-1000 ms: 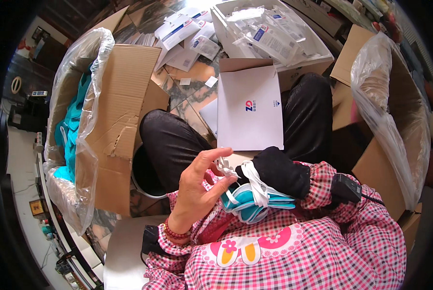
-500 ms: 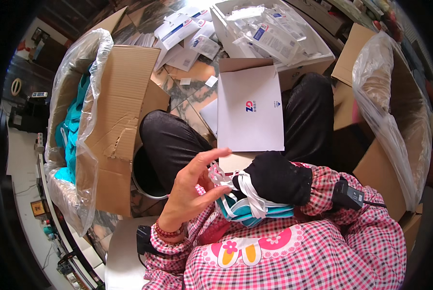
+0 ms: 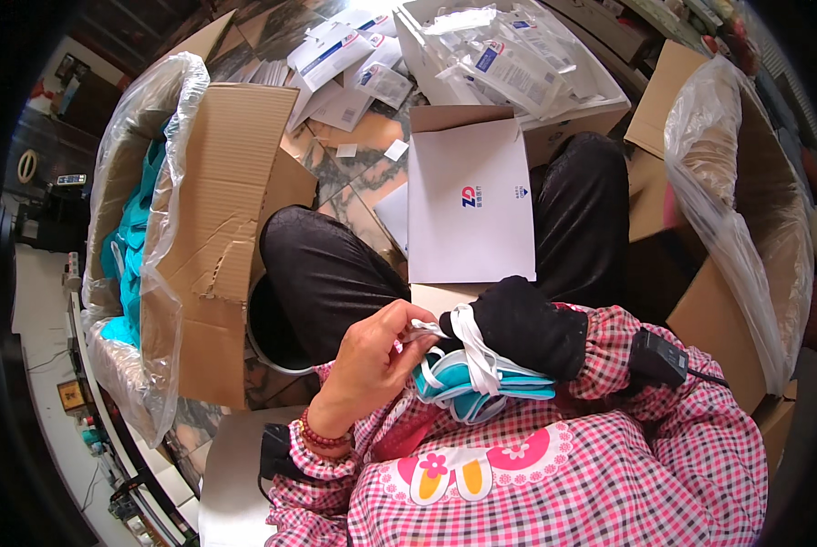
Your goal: The person is folding and placing surgical-style face masks into retail boxes.
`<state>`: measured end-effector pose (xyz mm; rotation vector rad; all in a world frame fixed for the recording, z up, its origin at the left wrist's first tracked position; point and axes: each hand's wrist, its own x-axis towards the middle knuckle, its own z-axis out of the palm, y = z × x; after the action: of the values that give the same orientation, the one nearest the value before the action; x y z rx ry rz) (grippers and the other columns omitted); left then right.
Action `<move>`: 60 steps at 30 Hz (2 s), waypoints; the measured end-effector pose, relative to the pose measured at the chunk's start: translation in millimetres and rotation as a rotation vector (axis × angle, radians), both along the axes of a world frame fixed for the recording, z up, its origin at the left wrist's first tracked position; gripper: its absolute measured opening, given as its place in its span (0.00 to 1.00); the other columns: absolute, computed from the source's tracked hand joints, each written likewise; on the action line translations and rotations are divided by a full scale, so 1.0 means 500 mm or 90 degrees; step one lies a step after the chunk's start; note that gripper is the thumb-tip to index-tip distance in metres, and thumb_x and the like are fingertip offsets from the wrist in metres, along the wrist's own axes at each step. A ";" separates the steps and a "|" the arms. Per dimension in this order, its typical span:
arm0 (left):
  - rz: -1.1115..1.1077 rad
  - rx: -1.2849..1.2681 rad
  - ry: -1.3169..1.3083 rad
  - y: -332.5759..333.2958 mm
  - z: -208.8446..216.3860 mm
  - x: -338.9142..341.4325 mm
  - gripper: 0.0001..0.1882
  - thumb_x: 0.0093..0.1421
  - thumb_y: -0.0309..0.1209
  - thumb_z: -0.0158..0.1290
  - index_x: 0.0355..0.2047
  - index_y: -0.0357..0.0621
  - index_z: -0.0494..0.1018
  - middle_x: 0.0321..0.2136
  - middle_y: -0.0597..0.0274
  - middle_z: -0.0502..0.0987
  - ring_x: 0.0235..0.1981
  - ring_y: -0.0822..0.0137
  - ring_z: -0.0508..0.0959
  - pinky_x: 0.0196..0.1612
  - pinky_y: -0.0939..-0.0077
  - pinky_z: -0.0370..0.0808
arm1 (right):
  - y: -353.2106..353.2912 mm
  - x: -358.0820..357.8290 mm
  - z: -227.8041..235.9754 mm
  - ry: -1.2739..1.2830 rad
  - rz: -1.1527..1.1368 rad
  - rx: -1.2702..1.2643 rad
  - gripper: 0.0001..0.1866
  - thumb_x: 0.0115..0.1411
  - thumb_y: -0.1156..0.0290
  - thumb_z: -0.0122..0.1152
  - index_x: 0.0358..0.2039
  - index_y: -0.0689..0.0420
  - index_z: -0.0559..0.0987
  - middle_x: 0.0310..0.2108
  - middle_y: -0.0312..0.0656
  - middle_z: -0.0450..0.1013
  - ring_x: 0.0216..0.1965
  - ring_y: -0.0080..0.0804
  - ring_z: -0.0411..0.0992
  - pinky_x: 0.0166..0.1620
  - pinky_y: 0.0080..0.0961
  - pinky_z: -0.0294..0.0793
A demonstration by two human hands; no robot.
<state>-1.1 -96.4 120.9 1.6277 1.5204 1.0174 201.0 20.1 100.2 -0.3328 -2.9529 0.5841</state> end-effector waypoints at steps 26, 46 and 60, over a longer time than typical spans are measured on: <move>0.134 -0.020 -0.246 -0.007 -0.010 -0.002 0.12 0.53 0.15 0.61 0.37 0.40 0.79 0.35 0.66 0.77 0.33 0.78 0.78 0.32 0.86 0.76 | -0.006 -0.023 0.091 0.091 0.031 0.114 0.09 0.52 0.70 0.64 0.34 0.55 0.80 0.19 0.36 0.69 0.19 0.32 0.67 0.25 0.32 0.63; 0.084 -0.109 -0.231 -0.016 0.023 -0.005 0.09 0.56 0.19 0.61 0.38 0.38 0.80 0.32 0.65 0.79 0.29 0.79 0.77 0.29 0.86 0.73 | -0.005 -0.029 0.097 0.111 0.034 0.138 0.06 0.52 0.67 0.64 0.28 0.53 0.77 0.16 0.35 0.69 0.18 0.33 0.72 0.24 0.31 0.68; 0.122 -0.014 -0.186 -0.014 0.008 0.007 0.13 0.49 0.15 0.62 0.35 0.40 0.77 0.32 0.66 0.78 0.29 0.79 0.78 0.27 0.87 0.73 | -0.014 -0.026 0.086 0.090 0.014 0.159 0.06 0.54 0.66 0.63 0.28 0.53 0.77 0.16 0.36 0.69 0.19 0.33 0.72 0.25 0.30 0.69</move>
<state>2.4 -103.7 124.8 1.2699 1.4988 1.2749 187.9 13.4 143.2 -0.2239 -2.8507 0.2259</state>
